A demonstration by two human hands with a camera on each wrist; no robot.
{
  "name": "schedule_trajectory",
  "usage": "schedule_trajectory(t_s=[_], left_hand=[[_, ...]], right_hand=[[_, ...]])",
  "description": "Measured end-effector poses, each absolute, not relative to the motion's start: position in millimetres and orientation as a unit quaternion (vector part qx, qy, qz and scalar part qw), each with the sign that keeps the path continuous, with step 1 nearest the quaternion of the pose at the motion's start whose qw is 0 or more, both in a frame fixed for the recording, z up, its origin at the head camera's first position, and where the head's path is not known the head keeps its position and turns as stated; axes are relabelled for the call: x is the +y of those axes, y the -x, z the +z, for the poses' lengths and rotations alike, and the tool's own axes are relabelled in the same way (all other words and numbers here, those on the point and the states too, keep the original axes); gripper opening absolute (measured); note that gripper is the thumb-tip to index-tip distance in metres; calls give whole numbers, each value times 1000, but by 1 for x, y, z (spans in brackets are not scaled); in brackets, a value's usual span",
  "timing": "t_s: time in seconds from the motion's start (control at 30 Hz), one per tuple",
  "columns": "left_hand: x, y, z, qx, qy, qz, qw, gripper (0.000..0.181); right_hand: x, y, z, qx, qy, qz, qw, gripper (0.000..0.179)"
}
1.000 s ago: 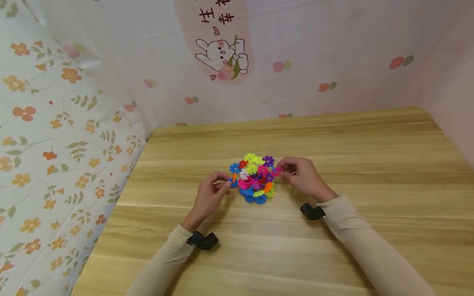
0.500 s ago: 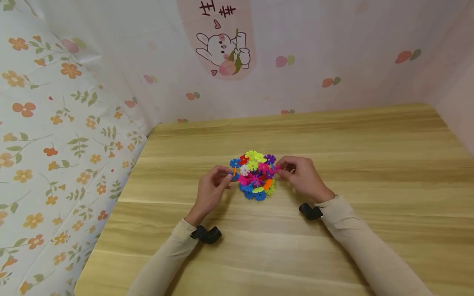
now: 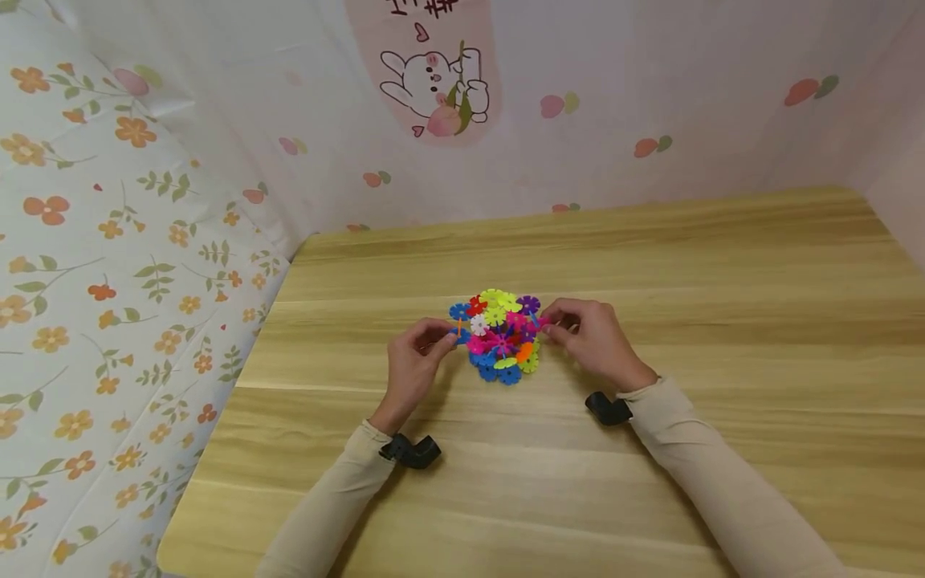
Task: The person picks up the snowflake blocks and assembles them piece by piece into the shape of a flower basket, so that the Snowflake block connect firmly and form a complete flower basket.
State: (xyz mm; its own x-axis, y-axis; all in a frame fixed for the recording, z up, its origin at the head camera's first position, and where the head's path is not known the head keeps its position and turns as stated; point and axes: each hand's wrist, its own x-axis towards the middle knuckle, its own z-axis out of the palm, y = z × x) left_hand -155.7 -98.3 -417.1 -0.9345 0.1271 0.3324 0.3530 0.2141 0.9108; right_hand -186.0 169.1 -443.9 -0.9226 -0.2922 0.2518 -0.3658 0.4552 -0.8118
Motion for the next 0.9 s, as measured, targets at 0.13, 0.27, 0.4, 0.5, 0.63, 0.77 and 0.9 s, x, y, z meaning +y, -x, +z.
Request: schedule_trajectory(t_s=[0.13, 0.27, 0.4, 0.5, 0.63, 0.77, 0.9], left_hand=[[-98, 158, -421, -783, 165, -587, 122, 10], [-96, 159, -422, -793, 179, -565, 145, 9], [-96, 160, -424, -792, 176, -567, 141, 10], [-96, 166, -437, -792, 173, -568, 144, 10], [-95, 174, -453, -797, 175, -560, 143, 9], [-96, 176, -455, -811, 176, -539, 141, 7], [-98, 176, -454, -822, 174, -523, 140, 5]], right_hand=[[169, 186, -444, -851, -190, 488, 33, 8], [168, 185, -443, -851, -187, 490, 30, 7], [167, 184, -443, -849, -182, 495, 33, 8], [165, 182, -444, -845, -182, 502, 35, 6], [163, 179, -444, -847, -186, 495, 55, 5], [160, 177, -443, -866, -222, 431, 118, 8], [155, 177, -440, -873, -260, 376, 169, 9]])
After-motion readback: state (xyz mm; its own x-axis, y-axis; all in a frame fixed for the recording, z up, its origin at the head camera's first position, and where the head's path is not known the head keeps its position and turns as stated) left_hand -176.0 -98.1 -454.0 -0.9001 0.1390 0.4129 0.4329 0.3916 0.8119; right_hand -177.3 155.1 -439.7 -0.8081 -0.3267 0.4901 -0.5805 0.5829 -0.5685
